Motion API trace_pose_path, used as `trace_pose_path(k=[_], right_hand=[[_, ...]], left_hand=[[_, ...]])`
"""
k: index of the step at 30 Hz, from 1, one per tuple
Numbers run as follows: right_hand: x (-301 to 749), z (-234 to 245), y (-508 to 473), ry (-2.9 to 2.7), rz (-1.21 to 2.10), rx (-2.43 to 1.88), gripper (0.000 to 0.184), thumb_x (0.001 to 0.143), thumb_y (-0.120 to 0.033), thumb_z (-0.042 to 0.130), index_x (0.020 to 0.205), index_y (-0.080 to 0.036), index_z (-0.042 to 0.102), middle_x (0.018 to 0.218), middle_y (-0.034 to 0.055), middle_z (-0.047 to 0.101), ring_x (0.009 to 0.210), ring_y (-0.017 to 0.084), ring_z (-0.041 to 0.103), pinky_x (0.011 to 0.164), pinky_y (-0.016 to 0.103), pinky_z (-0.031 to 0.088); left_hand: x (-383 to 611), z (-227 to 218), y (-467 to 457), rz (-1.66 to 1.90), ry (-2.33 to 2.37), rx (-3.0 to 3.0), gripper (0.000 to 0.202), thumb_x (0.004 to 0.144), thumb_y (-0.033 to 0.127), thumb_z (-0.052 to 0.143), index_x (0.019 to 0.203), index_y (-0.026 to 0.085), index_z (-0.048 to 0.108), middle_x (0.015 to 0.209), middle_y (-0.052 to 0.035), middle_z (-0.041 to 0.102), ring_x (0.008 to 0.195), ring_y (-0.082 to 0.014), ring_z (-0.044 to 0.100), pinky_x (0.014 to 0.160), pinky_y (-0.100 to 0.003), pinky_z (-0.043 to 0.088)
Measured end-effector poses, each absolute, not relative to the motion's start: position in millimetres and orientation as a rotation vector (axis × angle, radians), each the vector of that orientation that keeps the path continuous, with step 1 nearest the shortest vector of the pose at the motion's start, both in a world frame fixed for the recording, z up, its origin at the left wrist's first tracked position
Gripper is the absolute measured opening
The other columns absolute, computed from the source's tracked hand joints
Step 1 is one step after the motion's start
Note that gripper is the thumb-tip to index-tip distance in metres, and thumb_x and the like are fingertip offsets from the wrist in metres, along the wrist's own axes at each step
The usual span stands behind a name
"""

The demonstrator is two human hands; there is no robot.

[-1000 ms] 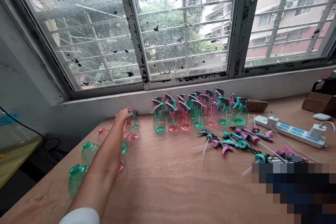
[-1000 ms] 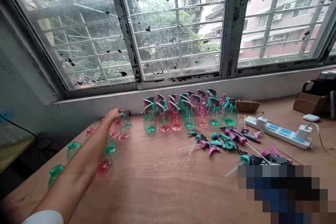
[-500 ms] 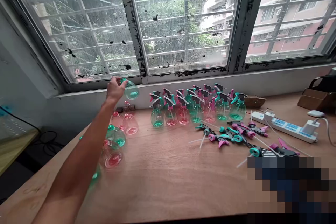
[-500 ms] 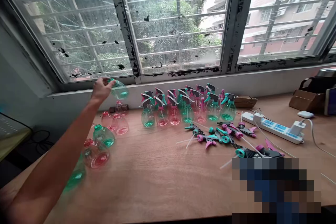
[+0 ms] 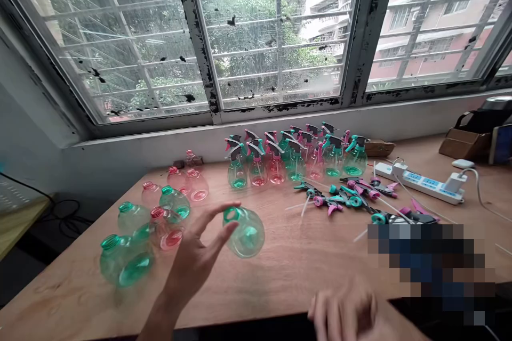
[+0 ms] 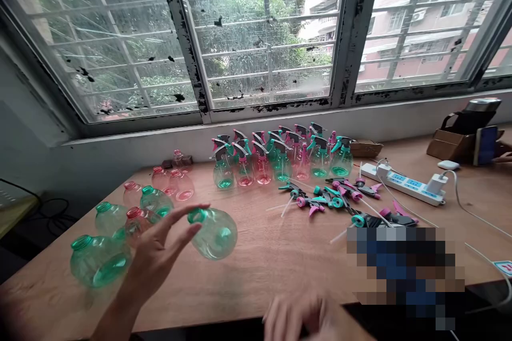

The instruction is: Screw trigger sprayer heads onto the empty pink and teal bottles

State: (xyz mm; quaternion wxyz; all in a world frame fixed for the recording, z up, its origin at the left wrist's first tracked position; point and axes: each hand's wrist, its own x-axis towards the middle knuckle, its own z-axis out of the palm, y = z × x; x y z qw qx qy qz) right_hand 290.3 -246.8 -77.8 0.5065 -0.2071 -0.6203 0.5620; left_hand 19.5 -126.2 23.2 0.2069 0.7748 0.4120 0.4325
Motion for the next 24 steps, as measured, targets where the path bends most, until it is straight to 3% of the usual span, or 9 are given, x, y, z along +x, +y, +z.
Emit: trace_pose_path(k=[2, 4, 5, 7, 9, 11, 16, 21, 24], right_hand=[[321, -74, -223, -1.320, 1.180, -0.734, 0.030, 0.091, -0.058, 0.071, 0.078, -0.032, 0.075, 0.075, -0.0004, 0.077, 0.077, 0.023, 0.073, 0.077, 0.037, 0.060], [353, -64, -189, -1.407, 0.802, -1.201, 0.046, 0.098, -0.064, 0.053, 0.093, -0.026, 0.079, 0.094, 0.0083, 0.082, 0.096, 0.029, 0.075, 0.091, 0.044, 0.059], [368, -58, -169, -1.536, 0.623, -1.422, 0.058, 0.104, -0.063, 0.035, 0.103, -0.025, 0.078, 0.107, 0.0103, 0.081, 0.104, 0.030, 0.074, 0.094, 0.044, 0.058], [389, -48, -126, -1.583, 0.522, -1.593, 0.060, 0.109, -0.053, 0.024, 0.113, -0.021, 0.075, 0.121, 0.0129, 0.077, 0.113, 0.030, 0.071, 0.099, 0.043, 0.056], [399, -41, -84, -1.625, 0.446, -1.771, 0.044, 0.110, -0.044, 0.038, 0.113, -0.018, 0.073, 0.120, 0.0121, 0.077, 0.114, 0.029, 0.069, 0.102, 0.045, 0.053], [398, -39, -50, -1.673, 0.409, -1.970, 0.028, 0.104, -0.040, 0.059, 0.117, -0.017, 0.069, 0.121, 0.0096, 0.074, 0.108, 0.028, 0.071, 0.096, 0.050, 0.056], [379, -52, -5, -1.755, 0.345, -2.338, 0.028, 0.100, -0.033, 0.067, 0.124, -0.019, 0.066, 0.128, 0.0102, 0.069, 0.107, 0.027, 0.070, 0.091, 0.048, 0.060], [369, -64, 4, -1.734, 0.218, -2.440, 0.034, 0.099, -0.032, 0.069, 0.130, -0.018, 0.063, 0.134, 0.0112, 0.066, 0.112, 0.029, 0.069, 0.093, 0.050, 0.059], [368, -64, 4, -1.745, 0.198, -2.403, 0.033, 0.099, -0.031, 0.069, 0.129, -0.018, 0.064, 0.132, 0.0109, 0.067, 0.110, 0.028, 0.069, 0.091, 0.049, 0.060]], left_hand=[[25, 9, -130, 1.123, 1.122, 2.098, 0.028, 0.092, 0.046, 0.067, 0.120, 0.046, 0.070, 0.125, 0.0038, 0.077, 0.122, -0.0289, 0.068, 0.105, -0.044, 0.057], [31, -3, -130, 1.087, 1.095, 2.047, 0.026, 0.093, 0.045, 0.066, 0.119, 0.045, 0.070, 0.125, 0.0031, 0.077, 0.123, -0.0287, 0.068, 0.107, -0.044, 0.055], [34, -7, -129, 1.078, 1.087, 2.028, 0.025, 0.094, 0.044, 0.065, 0.119, 0.044, 0.071, 0.124, 0.0025, 0.077, 0.123, -0.0288, 0.068, 0.109, -0.045, 0.054], [40, -17, -128, 1.068, 1.076, 2.015, 0.025, 0.094, 0.043, 0.066, 0.118, 0.042, 0.071, 0.124, 0.0006, 0.077, 0.122, -0.0295, 0.068, 0.110, -0.046, 0.052], [46, -26, -127, 1.059, 1.069, 2.011, 0.024, 0.093, 0.043, 0.066, 0.117, 0.040, 0.071, 0.123, -0.0016, 0.077, 0.120, -0.0303, 0.068, 0.108, -0.048, 0.053], [51, -35, -127, 1.051, 1.065, 2.001, 0.025, 0.094, 0.043, 0.066, 0.118, 0.038, 0.071, 0.123, -0.0031, 0.077, 0.119, -0.0303, 0.069, 0.107, -0.048, 0.053], [57, -52, -129, 1.040, 1.083, 1.974, 0.031, 0.096, 0.042, 0.064, 0.127, 0.037, 0.066, 0.129, -0.0024, 0.074, 0.128, -0.0280, 0.064, 0.115, -0.045, 0.046], [56, -78, -131, 0.935, 1.106, 1.942, 0.086, 0.081, 0.043, 0.083, 0.153, 0.036, 0.037, 0.153, -0.0083, 0.056, 0.145, -0.0328, 0.049, 0.124, -0.052, 0.036], [56, -97, -132, 0.875, 1.108, 1.912, 0.099, 0.071, 0.040, 0.092, 0.152, 0.032, 0.037, 0.158, -0.0143, 0.050, 0.149, -0.0373, 0.043, 0.125, -0.056, 0.033]])
